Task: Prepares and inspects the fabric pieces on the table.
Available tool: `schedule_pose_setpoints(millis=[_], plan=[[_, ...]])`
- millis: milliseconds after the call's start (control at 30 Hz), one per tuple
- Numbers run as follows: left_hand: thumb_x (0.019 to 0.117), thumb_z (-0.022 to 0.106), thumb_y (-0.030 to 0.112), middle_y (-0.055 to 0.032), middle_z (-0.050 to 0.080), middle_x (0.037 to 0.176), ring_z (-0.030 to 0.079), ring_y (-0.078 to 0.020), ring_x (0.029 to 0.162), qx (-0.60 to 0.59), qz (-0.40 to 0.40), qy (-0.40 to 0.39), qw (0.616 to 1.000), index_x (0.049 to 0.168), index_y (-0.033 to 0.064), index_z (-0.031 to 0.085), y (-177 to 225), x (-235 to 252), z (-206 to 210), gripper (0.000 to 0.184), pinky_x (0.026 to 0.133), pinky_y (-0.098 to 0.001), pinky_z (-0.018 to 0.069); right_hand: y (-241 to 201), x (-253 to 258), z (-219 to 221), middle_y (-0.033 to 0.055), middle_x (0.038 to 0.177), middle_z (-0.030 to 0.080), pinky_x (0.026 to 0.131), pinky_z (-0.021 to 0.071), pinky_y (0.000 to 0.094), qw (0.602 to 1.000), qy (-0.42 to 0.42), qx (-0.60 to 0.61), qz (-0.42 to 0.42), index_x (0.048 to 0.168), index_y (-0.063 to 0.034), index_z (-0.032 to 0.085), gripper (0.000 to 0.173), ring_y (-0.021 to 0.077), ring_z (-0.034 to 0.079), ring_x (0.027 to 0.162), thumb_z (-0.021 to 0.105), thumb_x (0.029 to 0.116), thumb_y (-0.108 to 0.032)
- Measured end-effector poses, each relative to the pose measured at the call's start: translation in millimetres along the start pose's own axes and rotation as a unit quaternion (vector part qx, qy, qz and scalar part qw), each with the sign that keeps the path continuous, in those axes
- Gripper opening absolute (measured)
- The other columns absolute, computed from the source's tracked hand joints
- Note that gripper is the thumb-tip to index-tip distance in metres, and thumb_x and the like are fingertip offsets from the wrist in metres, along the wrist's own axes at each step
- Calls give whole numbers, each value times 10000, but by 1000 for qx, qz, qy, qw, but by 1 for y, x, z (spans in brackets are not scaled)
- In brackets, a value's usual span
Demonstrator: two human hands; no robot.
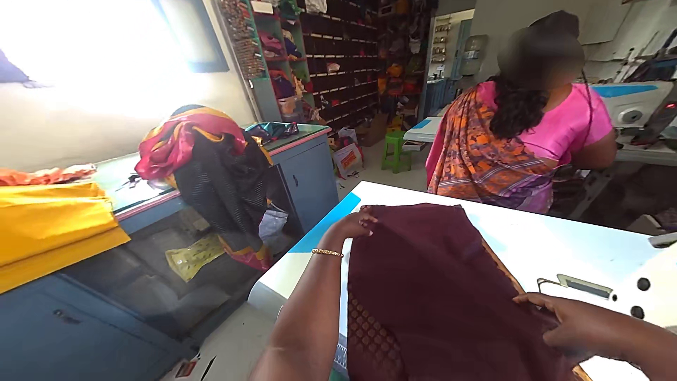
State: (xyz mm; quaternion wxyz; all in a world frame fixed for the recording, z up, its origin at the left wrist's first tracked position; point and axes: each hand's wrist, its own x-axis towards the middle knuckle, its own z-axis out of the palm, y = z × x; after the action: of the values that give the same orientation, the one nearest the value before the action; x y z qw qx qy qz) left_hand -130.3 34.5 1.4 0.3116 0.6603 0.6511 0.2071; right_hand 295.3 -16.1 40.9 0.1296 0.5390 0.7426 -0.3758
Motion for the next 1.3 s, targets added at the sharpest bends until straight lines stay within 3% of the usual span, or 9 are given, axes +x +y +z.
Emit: schedule_pose_setpoints(millis=[133,233,400,533,633,767,1000,1133,1300], plan=[[973,670,31,-280,570,1390,588,-371,1255,26,-28,10,999,1429,-41,529,3,3,3,483,1094,-493,441,2,3,1,232,1379,560,1006,472,515,1000,10,-5,-3,1521,-86,416,699,346,584,1214,757,911,-64],[970,657,-2,-295,550,1414,561,-402,1298,48,-40,27,998,1431,-62,515,3,3,1,486,1118,-510,422,4,0,1,173,1326,592,941,519,452,994,31,81,-71,1436,-87,495,636,279,619,1140,803,879,-101],[955,636,-45,-306,564,1388,557,-437,1295,98,-68,54,991,1387,-70,554,-3,4,-6,440,1114,-566,419,0,-14,5,75,1136,713,761,629,308,886,35,385,-257,1317,-192,598,623,163,726,924,798,735,-98],[957,633,-48,-299,562,1400,551,-435,1308,107,-76,53,990,1392,-57,559,-1,4,-6,441,1115,-566,415,-4,-6,3,191,1276,583,848,552,416,989,-18,121,-86,1385,-29,508,592,262,640,1011,792,866,-57],[960,633,-49,-297,567,1395,552,-434,1305,118,-70,50,989,1396,-45,562,0,2,-6,442,1115,-560,411,-13,-5,6,177,1222,584,793,561,340,996,-64,64,-4,1324,-3,535,502,201,646,921,784,895,-77],[950,591,-100,-267,555,1427,528,-418,1333,124,-57,37,990,1423,13,568,6,-2,-4,487,1122,-565,393,-10,-11,2,143,1149,587,743,561,311,993,-74,87,-37,1255,-13,553,429,175,637,867,769,884,-4],[1005,602,1,-265,525,1462,484,-399,1386,100,-31,14,994,1397,-8,584,1,1,-4,393,1160,-540,360,4,-38,-12,75,1136,660,636,560,261,981,-61,143,-114,1335,-86,596,537,107,635,699,701,843,102],[992,613,-11,-261,516,1472,478,-404,1386,83,-32,4,996,1389,14,598,2,0,-3,398,1152,-557,359,-6,-27,-5,141,1220,623,688,551,295,989,-111,79,-65,1372,-53,562,551,139,626,762,769,867,23],[954,669,-27,-253,559,1404,539,-378,1288,30,-31,4,999,1303,-8,644,7,-5,-1,350,1089,-535,410,-6,-16,0,119,1036,634,772,533,328,992,-69,100,-43,1223,4,601,286,161,626,844,685,987,-133]])
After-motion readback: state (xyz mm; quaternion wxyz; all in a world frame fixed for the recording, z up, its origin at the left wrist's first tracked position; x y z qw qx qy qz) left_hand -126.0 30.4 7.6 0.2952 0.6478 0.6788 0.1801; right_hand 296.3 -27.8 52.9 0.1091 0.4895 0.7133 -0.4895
